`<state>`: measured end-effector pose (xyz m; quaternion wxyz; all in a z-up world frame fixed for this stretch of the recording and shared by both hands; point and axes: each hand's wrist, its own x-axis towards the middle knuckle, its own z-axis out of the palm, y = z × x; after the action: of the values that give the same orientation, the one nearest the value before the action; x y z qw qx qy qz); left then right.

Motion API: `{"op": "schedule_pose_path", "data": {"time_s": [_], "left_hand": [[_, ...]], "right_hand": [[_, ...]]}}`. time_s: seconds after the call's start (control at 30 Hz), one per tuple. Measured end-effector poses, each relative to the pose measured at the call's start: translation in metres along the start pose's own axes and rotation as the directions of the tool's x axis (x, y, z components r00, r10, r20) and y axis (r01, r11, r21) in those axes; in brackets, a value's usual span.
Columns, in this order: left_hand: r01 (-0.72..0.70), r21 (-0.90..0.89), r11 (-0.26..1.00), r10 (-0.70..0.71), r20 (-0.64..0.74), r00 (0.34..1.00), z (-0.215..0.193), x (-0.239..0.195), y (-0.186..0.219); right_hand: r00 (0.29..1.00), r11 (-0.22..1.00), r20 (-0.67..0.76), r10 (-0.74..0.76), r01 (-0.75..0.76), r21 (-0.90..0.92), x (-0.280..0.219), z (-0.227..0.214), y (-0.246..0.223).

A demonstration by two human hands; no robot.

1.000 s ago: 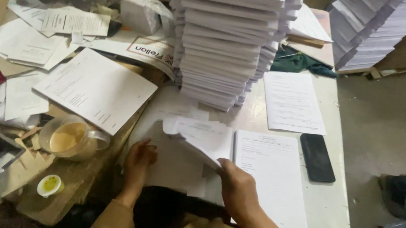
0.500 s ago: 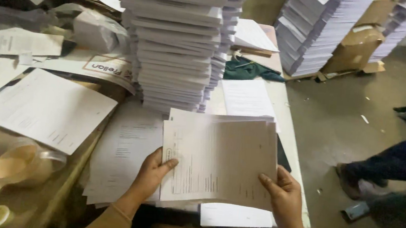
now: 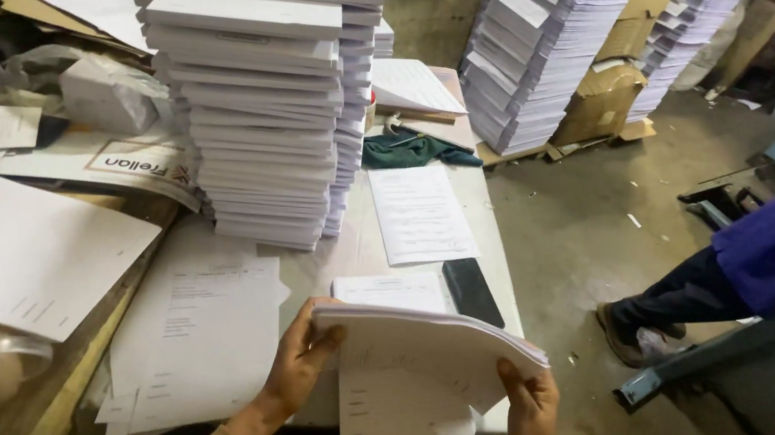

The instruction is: Sorting and inspecting a stack of printed documents on a table

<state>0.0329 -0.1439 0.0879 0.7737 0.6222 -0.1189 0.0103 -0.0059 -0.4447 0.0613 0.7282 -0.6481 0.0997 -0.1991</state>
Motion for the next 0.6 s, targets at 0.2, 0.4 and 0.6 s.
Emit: {"op": "schedule_pose_path", "data": {"time_s": [0.2,0.4,0.6], "left_hand": [[-0.589,0.585,0.558,0.611,0.191,0.768,0.001,0.008,0.029],[-0.566,0.778,0.272,0.618,0.310,0.723,-0.010,0.013,0.036],[-0.586,0.748,0.311,0.633,0.296,0.715,-0.014,0.011,0.025]], "right_hand": [[0.714,0.594,0.316,-0.625,0.697,-0.401,0.001,0.002,-0.053],[0.670,0.448,0.458,-0.584,0.736,-0.507,0.002,0.003,-0.078],[0.929,0.883,0.157,-0.336,0.369,-0.290,-0.005,0.005,-0.056]]}}
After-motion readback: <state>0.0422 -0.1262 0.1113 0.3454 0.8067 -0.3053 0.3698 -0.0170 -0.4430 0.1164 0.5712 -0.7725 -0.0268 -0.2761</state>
